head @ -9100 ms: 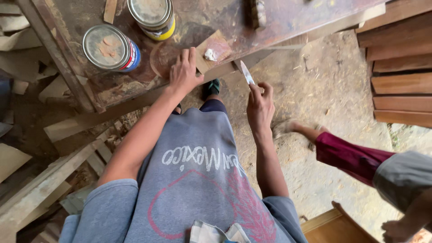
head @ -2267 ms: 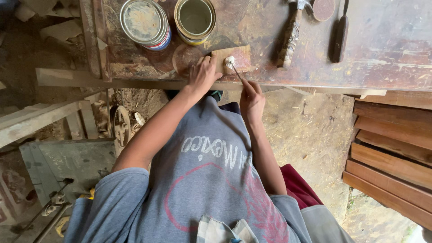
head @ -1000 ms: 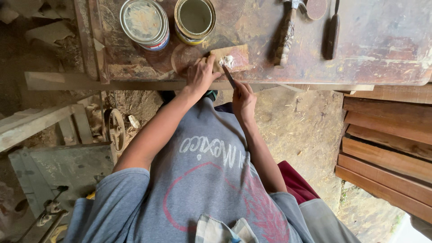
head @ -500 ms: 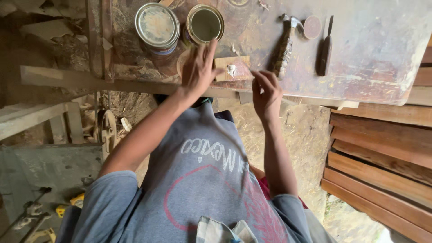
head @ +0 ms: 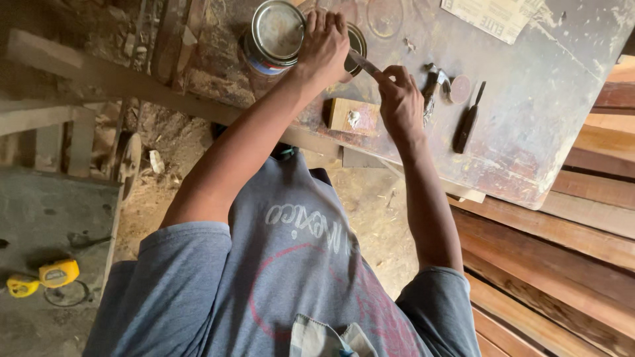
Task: The person scoops a light-colored paste from a can onto a small wooden board, then adds a reddish paste from a second can. Using a metal spatula, they mix the two pastes together on the board until a uniform pinkish mixture is formed.
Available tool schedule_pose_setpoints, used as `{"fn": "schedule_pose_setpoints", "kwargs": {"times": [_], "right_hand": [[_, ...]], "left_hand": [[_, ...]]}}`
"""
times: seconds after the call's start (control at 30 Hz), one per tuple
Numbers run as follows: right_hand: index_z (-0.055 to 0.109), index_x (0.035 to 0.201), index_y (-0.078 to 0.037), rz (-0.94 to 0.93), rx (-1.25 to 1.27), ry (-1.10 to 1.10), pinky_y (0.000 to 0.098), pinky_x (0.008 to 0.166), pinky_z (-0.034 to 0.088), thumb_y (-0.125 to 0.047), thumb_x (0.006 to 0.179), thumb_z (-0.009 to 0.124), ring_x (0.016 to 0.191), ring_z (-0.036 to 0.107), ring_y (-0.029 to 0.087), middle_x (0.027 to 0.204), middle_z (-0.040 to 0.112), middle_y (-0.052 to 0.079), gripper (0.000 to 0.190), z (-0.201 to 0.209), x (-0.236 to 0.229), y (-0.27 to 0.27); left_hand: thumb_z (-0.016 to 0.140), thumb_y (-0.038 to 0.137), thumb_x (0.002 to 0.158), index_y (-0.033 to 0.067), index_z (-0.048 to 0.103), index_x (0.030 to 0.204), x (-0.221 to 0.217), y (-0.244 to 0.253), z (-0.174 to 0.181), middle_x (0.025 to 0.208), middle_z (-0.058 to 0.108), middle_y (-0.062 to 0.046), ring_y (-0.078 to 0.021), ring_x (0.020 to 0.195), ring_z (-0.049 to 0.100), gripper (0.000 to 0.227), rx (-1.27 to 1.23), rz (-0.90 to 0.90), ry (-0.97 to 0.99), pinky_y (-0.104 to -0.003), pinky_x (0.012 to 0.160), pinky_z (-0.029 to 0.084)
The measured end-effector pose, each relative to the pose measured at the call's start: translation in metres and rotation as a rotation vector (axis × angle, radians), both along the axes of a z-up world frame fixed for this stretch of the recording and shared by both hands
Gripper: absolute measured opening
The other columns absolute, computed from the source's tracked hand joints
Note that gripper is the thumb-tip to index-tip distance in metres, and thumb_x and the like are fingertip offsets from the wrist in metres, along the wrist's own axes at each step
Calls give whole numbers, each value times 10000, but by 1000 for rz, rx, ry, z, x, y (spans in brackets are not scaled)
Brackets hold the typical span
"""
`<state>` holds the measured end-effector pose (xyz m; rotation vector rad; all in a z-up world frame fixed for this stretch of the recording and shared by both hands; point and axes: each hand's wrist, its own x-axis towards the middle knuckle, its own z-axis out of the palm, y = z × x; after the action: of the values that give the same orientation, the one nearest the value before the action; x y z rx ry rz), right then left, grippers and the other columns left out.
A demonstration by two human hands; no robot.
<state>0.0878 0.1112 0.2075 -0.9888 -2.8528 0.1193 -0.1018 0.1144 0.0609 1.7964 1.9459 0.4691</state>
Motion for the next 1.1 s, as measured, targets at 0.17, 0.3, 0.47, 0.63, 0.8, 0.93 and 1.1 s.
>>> {"fn": "schedule_pose_setpoints", "kwargs": {"times": [0.17,0.3,0.47,0.63,0.8,0.93,1.1], "right_hand": [[781,1140,-82,101,77,-120,386,773,545,21,965,659,891,649,262,1105,663,78,237,9,12,8],[786,1141,-80,125,47,-203,375,759,547,56,995,629,849,650,230,1095,690,90,254,20,13,13],[791,1116,-91,154,39,-281,351,643,561,78,1008,611,785,696,206,1096,732,103,270,48,-1,16],[791,1113,-74,82,28,-393,377,487,528,28,1070,634,612,684,215,1031,751,106,193,65,-31,26],[805,969,-82,97,131,-539,416,577,561,15,946,639,639,708,272,899,729,150,194,58,-59,28],[799,989,-61,103,25,-593,380,520,553,32,986,606,625,705,245,930,724,174,215,51,-55,35],[789,1103,-43,92,60,-373,293,457,522,71,1017,595,600,656,184,1039,728,154,241,23,-37,42]], "left_hand": [[985,521,489,-222,284,1446,-1,2,11,1442,420,-414,-580,1360,377,1400,-12,8,37,-643,1177,188],[983,518,472,-196,273,1460,-3,3,25,1456,414,-393,-571,1369,368,1411,-71,19,53,-652,1185,179],[980,487,497,-196,255,1495,3,9,15,1509,366,-401,-562,1415,326,1410,-111,10,38,-648,1204,154],[963,419,560,-158,251,1513,19,18,-13,1543,336,-368,-519,1440,316,1322,-38,57,54,-645,1211,122],[965,491,561,-127,229,1524,15,15,-6,1565,312,-337,-481,1462,299,1360,-101,43,8,-629,1206,104],[965,497,570,-146,214,1525,7,7,16,1570,301,-347,-486,1465,288,1374,-167,2,4,-611,1209,100],[961,387,546,-155,234,1508,5,6,20,1546,326,-362,-506,1447,308,1322,-90,24,47,-650,1196,101]]}}
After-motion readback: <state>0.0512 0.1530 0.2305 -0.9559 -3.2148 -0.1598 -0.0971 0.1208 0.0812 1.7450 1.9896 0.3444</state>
